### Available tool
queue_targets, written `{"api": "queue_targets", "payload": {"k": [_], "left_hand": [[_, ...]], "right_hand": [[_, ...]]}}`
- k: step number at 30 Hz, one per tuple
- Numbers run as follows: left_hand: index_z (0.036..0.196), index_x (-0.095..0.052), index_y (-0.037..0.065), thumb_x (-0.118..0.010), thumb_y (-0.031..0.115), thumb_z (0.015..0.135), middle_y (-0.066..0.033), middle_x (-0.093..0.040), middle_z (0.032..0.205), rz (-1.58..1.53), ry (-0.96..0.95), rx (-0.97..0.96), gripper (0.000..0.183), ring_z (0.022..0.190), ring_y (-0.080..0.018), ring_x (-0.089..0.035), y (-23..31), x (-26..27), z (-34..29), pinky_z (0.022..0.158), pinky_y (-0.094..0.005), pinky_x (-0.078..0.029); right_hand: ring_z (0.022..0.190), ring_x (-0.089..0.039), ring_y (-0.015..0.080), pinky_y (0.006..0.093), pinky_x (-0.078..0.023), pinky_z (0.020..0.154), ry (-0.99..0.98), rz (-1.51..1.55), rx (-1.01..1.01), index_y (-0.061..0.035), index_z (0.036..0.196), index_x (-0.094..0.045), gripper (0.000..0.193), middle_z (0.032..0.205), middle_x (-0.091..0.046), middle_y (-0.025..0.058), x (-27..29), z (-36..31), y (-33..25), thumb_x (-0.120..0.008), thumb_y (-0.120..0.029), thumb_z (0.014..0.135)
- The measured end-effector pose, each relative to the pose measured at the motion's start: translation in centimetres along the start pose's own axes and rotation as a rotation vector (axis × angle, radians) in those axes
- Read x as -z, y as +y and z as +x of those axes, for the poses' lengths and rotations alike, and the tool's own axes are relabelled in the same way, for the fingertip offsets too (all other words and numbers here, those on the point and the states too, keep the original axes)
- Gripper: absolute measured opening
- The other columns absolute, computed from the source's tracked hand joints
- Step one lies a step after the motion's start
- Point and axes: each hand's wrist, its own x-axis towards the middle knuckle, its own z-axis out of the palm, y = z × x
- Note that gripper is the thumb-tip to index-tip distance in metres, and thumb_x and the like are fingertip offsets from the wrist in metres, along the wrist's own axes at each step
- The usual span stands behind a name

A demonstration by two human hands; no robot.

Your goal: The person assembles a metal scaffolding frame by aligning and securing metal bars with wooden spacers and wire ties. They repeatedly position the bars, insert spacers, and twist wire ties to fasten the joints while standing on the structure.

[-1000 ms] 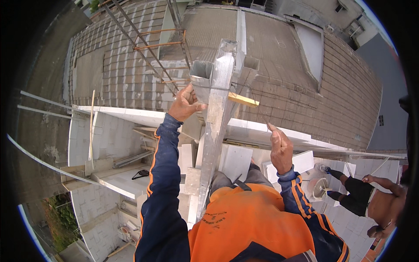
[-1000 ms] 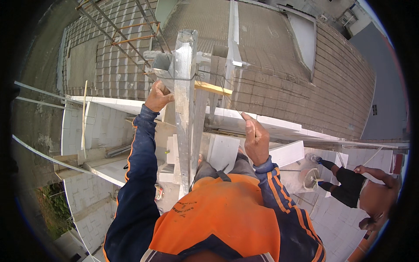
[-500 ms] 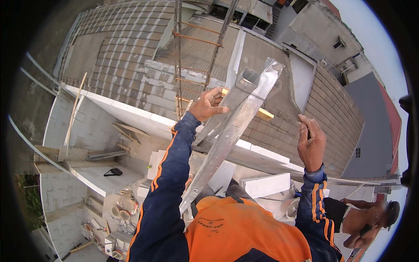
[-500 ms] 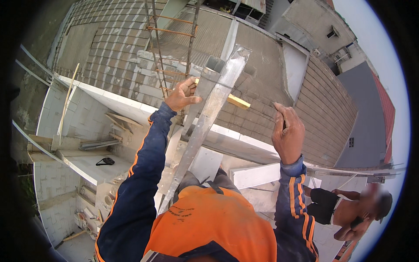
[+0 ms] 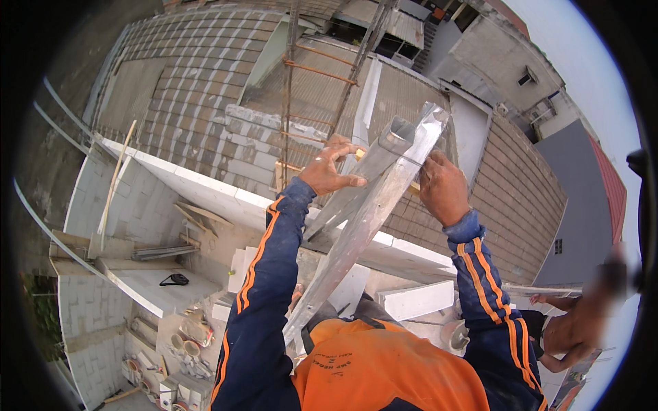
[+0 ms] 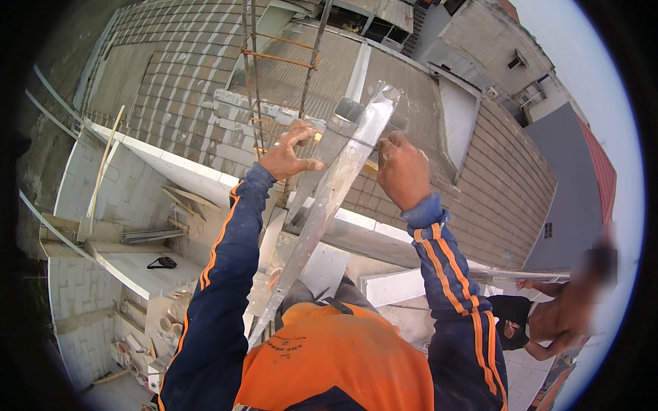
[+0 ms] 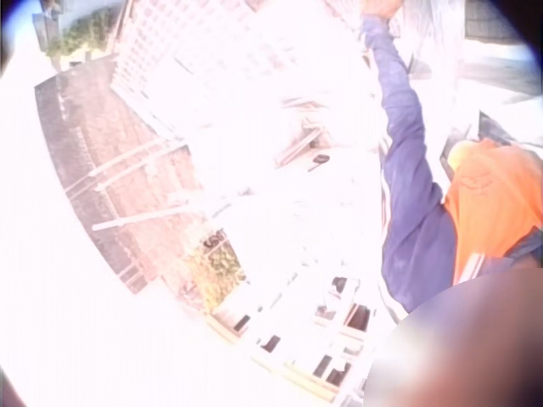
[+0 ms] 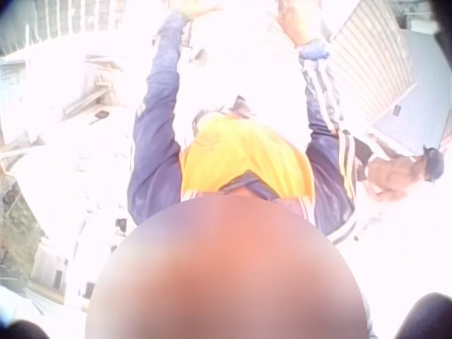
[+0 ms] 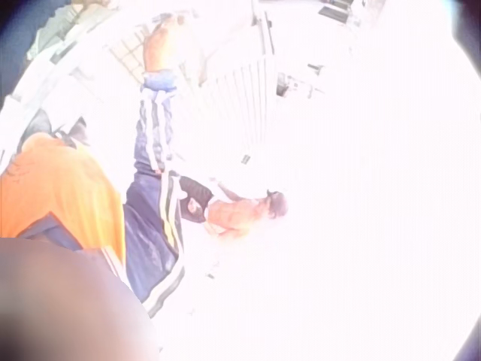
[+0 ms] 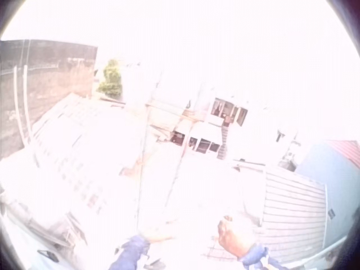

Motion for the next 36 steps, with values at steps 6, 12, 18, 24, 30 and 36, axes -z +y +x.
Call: {"api": "queue_targets", "payload": {"k": [6,12,18,24,30,36], "left_hand": [[0.125,-0.059,-0.001,-0.087,0.053,0.063,-0.0106,-0.058,0.109,0.009,-0.031,0.066,0.088,0.095,-0.0214,-0.055,1.2,0.4,-0.2,0.085,-0.0359,-0.048],[0.129,-0.060,0.009,-0.087,0.050,0.064,-0.0160,-0.054,0.131,0.223,0.077,-0.153,0.081,0.134,-0.0310,-0.041,1.5,0.6,-0.3,0.112,-0.0428,-0.037],[0.141,-0.046,0.004,-0.081,0.062,0.067,-0.0209,-0.039,0.149,0.300,-0.135,0.162,0.100,0.145,-0.0370,-0.021,2.2,1.1,-0.2,0.117,-0.0515,-0.024],[0.141,-0.045,0.000,-0.077,0.065,0.071,-0.0257,-0.047,0.141,0.428,-0.074,0.167,0.101,0.138,-0.0425,-0.033,1.3,0.5,-0.5,0.112,-0.0498,-0.032],[0.131,-0.052,-0.004,-0.076,0.056,0.077,-0.0245,-0.060,0.123,0.358,-0.058,0.003,0.085,0.117,-0.0377,-0.056,1.0,0.9,-0.4,0.100,-0.0431,-0.044],[0.129,-0.056,0.001,-0.073,0.062,0.076,-0.0279,-0.052,0.134,0.561,-0.092,0.154,0.083,0.131,-0.0397,-0.045,3.5,1.7,-0.4,0.110,-0.0479,-0.029]], "right_hand": [[0.080,-0.064,0.0373,0.0456,-0.053,0.070,-0.022,0.069,-0.050,-0.0018,0.091,-0.068,0.014,0.088,-0.062,0.0154,-3.0,-0.7,0.5,-0.064,-0.007,0.078],[0.082,-0.064,0.0390,0.0468,-0.053,0.072,-0.015,0.203,0.029,0.0009,0.093,-0.067,0.017,0.094,-0.062,0.0188,-3.9,-0.7,-0.1,-0.063,-0.007,0.079],[0.084,-0.062,0.0408,0.0468,-0.052,0.075,0.072,0.331,-0.009,0.0016,0.094,-0.067,0.017,0.097,-0.061,0.0192,-4.2,-1.0,0.1,-0.061,-0.007,0.081],[0.078,-0.067,0.0347,0.0369,-0.054,0.073,0.191,0.671,-0.292,-0.0008,0.100,-0.071,0.021,0.086,-0.067,0.0186,-5.1,-2.5,-2.1,-0.064,-0.003,0.080],[0.080,-0.064,0.0109,0.0233,-0.053,0.071,0.316,1.366,-0.726,0.0025,0.109,-0.068,0.019,0.092,-0.068,0.0035,-8.2,-5.9,-7.2,-0.059,-0.009,0.096],[0.082,-0.063,0.0078,0.0224,-0.053,0.071,0.127,1.937,-0.839,-0.0013,0.121,-0.063,0.025,0.095,-0.068,0.0032,-10.2,-6.1,-6.7,-0.057,-0.011,0.098]]}}
